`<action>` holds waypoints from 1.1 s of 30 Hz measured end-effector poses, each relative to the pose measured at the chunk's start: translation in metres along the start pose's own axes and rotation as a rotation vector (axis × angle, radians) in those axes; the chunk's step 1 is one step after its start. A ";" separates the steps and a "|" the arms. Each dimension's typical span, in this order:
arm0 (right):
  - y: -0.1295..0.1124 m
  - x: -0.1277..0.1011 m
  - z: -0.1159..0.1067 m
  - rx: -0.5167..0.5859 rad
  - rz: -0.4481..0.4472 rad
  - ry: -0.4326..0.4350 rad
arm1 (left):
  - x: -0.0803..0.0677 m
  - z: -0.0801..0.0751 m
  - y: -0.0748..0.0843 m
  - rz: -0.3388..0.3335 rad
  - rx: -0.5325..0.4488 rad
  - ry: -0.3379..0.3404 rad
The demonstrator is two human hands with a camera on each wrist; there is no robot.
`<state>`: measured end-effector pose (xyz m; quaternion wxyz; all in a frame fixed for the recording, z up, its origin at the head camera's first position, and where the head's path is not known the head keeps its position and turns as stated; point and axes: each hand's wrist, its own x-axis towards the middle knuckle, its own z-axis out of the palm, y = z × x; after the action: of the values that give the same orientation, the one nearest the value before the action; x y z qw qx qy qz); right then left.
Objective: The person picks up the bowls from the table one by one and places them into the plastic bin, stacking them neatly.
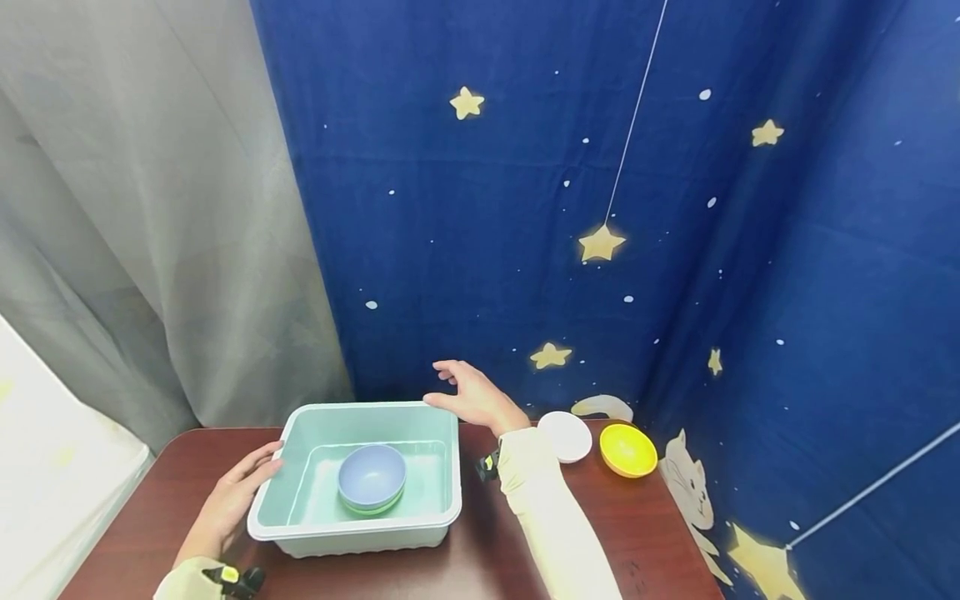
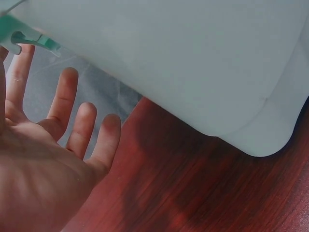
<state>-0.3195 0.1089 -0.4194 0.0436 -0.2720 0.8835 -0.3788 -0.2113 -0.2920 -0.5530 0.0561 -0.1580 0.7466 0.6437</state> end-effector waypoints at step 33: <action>0.072 -0.062 -0.045 -0.114 0.250 0.067 | -0.003 0.000 0.000 0.019 -0.054 -0.011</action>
<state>-0.3119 0.2110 -0.4455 0.0454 -0.1492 0.9315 -0.3285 -0.2088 -0.2910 -0.5518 0.0496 -0.1488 0.7301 0.6651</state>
